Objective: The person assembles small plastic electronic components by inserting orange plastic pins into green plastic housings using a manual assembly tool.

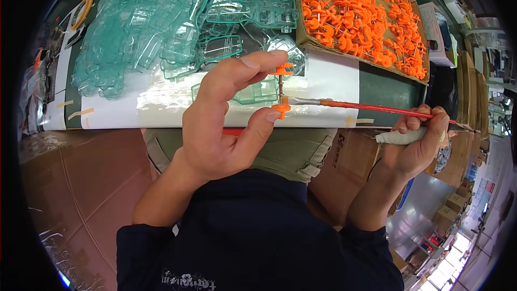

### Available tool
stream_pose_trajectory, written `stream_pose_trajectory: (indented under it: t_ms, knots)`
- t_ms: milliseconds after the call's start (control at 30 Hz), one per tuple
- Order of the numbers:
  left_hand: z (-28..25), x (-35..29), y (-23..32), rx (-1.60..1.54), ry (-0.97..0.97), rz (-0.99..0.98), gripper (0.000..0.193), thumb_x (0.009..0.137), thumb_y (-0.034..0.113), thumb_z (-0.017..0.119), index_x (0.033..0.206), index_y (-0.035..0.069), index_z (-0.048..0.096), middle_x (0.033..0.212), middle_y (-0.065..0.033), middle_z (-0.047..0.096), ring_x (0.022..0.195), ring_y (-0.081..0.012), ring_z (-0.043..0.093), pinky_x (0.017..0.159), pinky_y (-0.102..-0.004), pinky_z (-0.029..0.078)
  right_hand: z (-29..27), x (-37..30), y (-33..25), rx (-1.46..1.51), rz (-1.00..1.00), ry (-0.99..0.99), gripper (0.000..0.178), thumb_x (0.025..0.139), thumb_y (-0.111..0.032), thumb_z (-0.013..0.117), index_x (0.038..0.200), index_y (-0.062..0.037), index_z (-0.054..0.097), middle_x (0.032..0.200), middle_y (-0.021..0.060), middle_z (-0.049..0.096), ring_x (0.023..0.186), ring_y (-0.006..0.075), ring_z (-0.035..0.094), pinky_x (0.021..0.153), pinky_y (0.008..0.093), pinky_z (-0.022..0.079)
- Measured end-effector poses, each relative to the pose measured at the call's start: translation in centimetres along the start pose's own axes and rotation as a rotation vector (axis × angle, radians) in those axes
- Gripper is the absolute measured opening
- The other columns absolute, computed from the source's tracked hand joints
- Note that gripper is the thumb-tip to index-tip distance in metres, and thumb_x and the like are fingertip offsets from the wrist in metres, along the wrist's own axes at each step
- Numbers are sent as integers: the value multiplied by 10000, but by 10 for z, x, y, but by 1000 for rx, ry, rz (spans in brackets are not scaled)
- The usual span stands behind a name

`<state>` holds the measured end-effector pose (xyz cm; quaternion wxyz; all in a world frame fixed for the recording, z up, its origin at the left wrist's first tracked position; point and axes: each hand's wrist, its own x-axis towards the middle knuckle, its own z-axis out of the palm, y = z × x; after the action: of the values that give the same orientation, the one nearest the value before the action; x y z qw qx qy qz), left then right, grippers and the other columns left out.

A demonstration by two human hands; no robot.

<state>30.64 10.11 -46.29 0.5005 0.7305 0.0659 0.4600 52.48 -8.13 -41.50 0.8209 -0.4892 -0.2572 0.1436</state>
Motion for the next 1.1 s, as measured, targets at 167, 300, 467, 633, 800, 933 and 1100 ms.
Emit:
stream_pose_trajectory:
  t_ms: [167,300,467,633,800,933,1100]
  knots:
    - [-1,0,1,66,1,6,599,827,-73,679,1378,-16,453,1324,-195,636,1138,-298,648,952,-365,535,1,1,-2,7,-4,-5,170,1069,-254,565,1097,-90,600,900,62,641,655,75,544,528,221,455]
    - [-3,2,4,174,-32,37,605,807,-49,698,1372,-6,487,1317,-154,651,1133,-284,643,949,-357,515,6,-1,-8,-40,-56,-42,180,1073,-262,548,1092,-90,597,877,67,640,637,86,536,514,229,455]
    - [-5,6,9,399,-122,103,595,778,-10,717,1350,7,551,1304,-94,666,1131,-263,632,972,-344,480,11,-4,-15,-130,-190,-62,204,1076,-271,516,1083,-81,587,830,102,649,586,117,531,460,242,454]
    - [-3,5,11,442,-98,112,575,767,17,723,1328,16,595,1290,-62,672,1127,-248,626,992,-336,461,11,-6,-22,-158,-244,-146,218,1078,-282,509,1086,-81,591,847,104,662,587,110,534,458,232,460]
    - [-5,4,10,447,-90,116,564,774,19,723,1325,14,601,1279,-71,674,1116,-249,628,981,-342,477,6,-6,-27,-149,-259,-129,223,1077,-289,509,1084,-85,600,857,101,671,580,101,531,458,225,460]
    - [-6,3,9,410,-93,90,564,774,18,721,1325,10,599,1274,-77,674,1118,-251,628,980,-344,486,5,-6,-27,-128,-267,-18,224,1075,-291,513,1080,-88,609,851,96,672,575,99,531,462,228,458]
    - [-3,4,15,309,-80,8,559,775,20,718,1321,1,600,1269,-92,674,1110,-260,636,976,-342,498,9,-2,-15,-63,-177,9,232,1074,-291,515,1055,-82,615,814,95,658,569,105,528,471,241,458]
